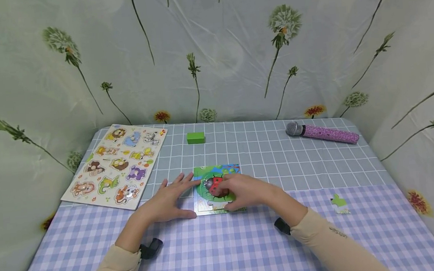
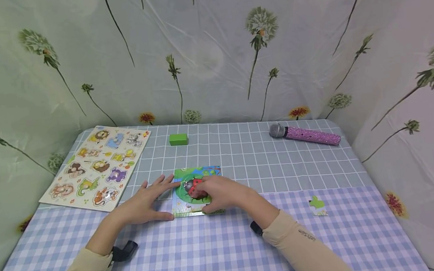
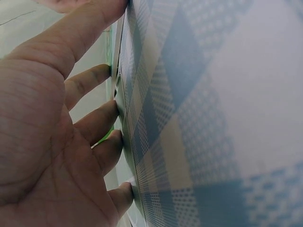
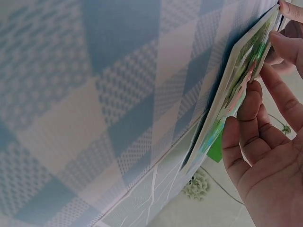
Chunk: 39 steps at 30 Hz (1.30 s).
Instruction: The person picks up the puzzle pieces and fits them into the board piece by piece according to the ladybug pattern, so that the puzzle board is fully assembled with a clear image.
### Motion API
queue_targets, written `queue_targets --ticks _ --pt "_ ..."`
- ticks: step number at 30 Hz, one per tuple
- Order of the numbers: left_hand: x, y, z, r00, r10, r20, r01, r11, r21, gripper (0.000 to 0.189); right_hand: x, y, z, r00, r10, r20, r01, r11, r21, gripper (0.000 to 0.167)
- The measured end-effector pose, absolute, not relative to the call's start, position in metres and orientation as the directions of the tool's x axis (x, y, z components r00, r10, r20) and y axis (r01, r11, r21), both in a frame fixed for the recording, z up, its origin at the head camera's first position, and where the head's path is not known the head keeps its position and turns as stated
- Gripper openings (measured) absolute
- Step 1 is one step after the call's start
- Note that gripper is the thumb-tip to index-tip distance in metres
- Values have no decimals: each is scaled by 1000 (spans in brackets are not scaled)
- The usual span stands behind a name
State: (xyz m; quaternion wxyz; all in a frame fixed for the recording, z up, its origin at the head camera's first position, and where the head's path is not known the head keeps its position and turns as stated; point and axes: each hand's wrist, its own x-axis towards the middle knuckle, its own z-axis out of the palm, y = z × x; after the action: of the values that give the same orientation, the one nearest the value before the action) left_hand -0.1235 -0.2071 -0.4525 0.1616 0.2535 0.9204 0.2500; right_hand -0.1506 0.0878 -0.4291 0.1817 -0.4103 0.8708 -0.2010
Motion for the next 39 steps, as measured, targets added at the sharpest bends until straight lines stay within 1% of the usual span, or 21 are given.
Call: queue_targets --ticks 8,26,39 --pt "-123 -207 -452 -820 546 -172 387 749 538 92 -150 86 -429 -589 -792 -162 -640 579 -505 35" --pt "-123 -207 -453 -819 546 -176 384 750 539 92 -151 85 -430 -599 -781 -176 -630 596 -497 36" --pt "-123 -207 -453 -819 550 -166 392 746 538 92 -154 84 -429 -584 -791 -185 -642 589 -491 38"
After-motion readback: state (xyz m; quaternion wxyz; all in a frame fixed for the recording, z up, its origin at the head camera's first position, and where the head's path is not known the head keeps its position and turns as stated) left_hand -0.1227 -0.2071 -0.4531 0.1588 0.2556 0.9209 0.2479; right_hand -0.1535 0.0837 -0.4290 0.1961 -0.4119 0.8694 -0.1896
